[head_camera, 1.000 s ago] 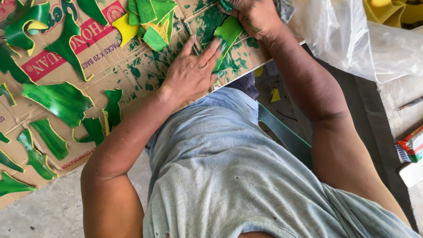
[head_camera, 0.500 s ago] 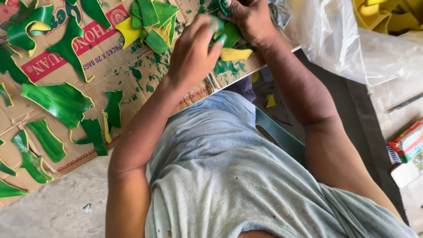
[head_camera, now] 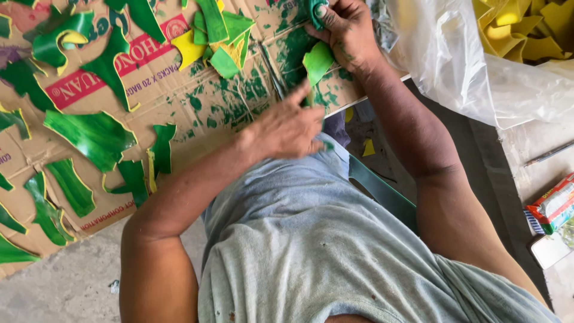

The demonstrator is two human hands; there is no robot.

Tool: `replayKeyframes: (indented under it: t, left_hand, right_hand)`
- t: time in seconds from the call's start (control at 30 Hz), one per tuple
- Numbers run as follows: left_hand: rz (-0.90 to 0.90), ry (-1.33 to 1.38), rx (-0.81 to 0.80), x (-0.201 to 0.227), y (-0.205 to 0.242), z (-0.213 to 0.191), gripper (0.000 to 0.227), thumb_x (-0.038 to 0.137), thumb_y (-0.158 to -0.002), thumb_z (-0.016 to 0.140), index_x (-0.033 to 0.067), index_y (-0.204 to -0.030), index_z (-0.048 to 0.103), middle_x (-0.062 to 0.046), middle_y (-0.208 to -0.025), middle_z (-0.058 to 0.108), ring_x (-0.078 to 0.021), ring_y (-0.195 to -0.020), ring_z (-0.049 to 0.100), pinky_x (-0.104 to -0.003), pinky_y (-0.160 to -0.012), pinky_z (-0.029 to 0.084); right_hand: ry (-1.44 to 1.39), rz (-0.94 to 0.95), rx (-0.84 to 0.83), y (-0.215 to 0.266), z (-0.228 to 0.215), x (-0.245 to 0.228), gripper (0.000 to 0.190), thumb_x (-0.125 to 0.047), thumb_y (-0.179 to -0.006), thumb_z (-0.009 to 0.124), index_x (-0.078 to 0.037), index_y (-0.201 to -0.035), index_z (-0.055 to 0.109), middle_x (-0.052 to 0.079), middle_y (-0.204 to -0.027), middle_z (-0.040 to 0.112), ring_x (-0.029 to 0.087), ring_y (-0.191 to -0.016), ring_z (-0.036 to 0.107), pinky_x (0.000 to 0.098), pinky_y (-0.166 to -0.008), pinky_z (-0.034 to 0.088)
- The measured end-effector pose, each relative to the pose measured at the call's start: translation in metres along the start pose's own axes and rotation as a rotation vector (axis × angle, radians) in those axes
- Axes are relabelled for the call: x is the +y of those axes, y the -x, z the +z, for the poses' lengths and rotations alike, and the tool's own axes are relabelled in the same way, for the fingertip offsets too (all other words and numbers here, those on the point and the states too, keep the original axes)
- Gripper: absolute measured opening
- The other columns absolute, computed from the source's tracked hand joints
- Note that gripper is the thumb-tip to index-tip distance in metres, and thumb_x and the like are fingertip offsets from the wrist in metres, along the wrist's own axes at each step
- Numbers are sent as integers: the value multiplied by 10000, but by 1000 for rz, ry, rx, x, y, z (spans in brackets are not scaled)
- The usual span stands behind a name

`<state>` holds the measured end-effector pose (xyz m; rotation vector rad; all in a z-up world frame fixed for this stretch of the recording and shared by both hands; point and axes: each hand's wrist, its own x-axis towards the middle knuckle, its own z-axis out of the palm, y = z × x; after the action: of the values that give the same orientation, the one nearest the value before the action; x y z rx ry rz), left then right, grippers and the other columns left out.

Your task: The person repeatedly picks up yellow foam cutouts from a plastic bag, applies green paint to one side using a small brush, and places the painted pieces onto a cardboard surface. The person continues this cycle throughout the clip, accumulating a growing pile of green-painted cutouts.

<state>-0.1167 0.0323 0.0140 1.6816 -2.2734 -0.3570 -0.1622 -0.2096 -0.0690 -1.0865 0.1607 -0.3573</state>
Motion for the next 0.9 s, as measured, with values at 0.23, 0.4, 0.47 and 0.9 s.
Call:
replayKeyframes:
  t: [0.23,0.4,0.47,0.9]
  left_hand:
    - [-198,114,533,-70,-30,22,265,208,-1047,649,8,-874,657,-92,-861,632,-237,-720,667,-347,-635,585]
    - [-213,-78,368,-74,-39,53,349,142,-1064,519,-79,-1319,608,-212,-1384,531,-336,-1197,618,-397,-993,576]
    - [-253,-91,265,-65,-38,55,508,275,-1030,523,-123,-1344,561,-271,-1443,479,-401,-1284,550,-463,-1071,518]
    - [-119,500,123,20,-26,25,412,433,-928,716,27,-894,655,-117,-961,634,-307,-1005,652,-464,-912,551]
  right_hand:
    - [-57,44,69,2,7,-3,79,-67,-1085,656,-44,-1157,683,37,-1120,710,155,-1044,704,371,-965,642]
    - [-97,34,101,-2,6,-11,107,-71,-1069,647,-53,-1171,674,43,-1137,712,158,-1034,697,358,-937,628]
    - [-64,-2,56,0,5,-8,96,-61,-1100,660,-44,-1194,676,41,-1153,703,157,-1054,687,365,-970,624]
    - [-109,91,92,1,6,-13,126,-89,-1070,667,-65,-1193,676,45,-1154,723,165,-1042,691,374,-939,622]
